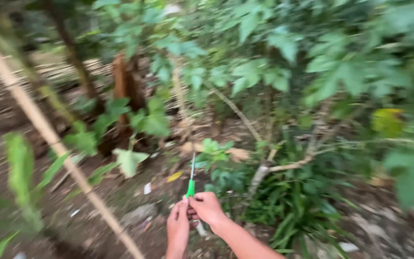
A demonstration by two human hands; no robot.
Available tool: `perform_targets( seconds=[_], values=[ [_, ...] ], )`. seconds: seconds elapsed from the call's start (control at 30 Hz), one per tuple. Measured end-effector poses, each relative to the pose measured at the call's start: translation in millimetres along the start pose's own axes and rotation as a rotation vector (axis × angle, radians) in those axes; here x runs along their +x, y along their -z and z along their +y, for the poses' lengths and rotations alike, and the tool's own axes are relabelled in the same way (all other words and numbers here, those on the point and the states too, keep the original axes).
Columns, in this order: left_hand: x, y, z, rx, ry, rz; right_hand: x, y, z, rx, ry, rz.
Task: Pruning or harvesting leaves from a plant using scissors.
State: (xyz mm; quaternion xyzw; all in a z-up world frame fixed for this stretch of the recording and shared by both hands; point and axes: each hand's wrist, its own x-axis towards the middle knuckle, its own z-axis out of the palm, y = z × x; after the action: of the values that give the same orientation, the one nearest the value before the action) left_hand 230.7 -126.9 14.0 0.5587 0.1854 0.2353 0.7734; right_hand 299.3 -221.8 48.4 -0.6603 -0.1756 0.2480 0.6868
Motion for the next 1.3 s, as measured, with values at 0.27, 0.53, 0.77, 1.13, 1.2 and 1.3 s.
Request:
perform_targets(
  seconds=[0.27,0.53,0.77,1.13,1.2,1.3],
  values=[
    [-12,-104,-23,0.056,-0.094,-0.322,-51,105,-2,-0.080,0.211,0.458],
    [-64,-192,-9,0.023,-0.113,-0.588,-133,128,-54,0.056,0.220,0.725],
    [-88,-244,-1,-0.082,-0.190,-0.771,-153,141,-77,0.334,0.428,0.695],
    [-85,-278,-16,0.285,0.210,-0.829,-176,190,-73,0.385,0.206,0.520],
    [-81,-276,-28,0.258,0.239,-0.824,-184,192,-74,0.427,0.108,0.507],
    [-93,-279,-28,0.187,0.309,-0.842,-199,205,-72,0.377,0.101,0.472]
  ],
)
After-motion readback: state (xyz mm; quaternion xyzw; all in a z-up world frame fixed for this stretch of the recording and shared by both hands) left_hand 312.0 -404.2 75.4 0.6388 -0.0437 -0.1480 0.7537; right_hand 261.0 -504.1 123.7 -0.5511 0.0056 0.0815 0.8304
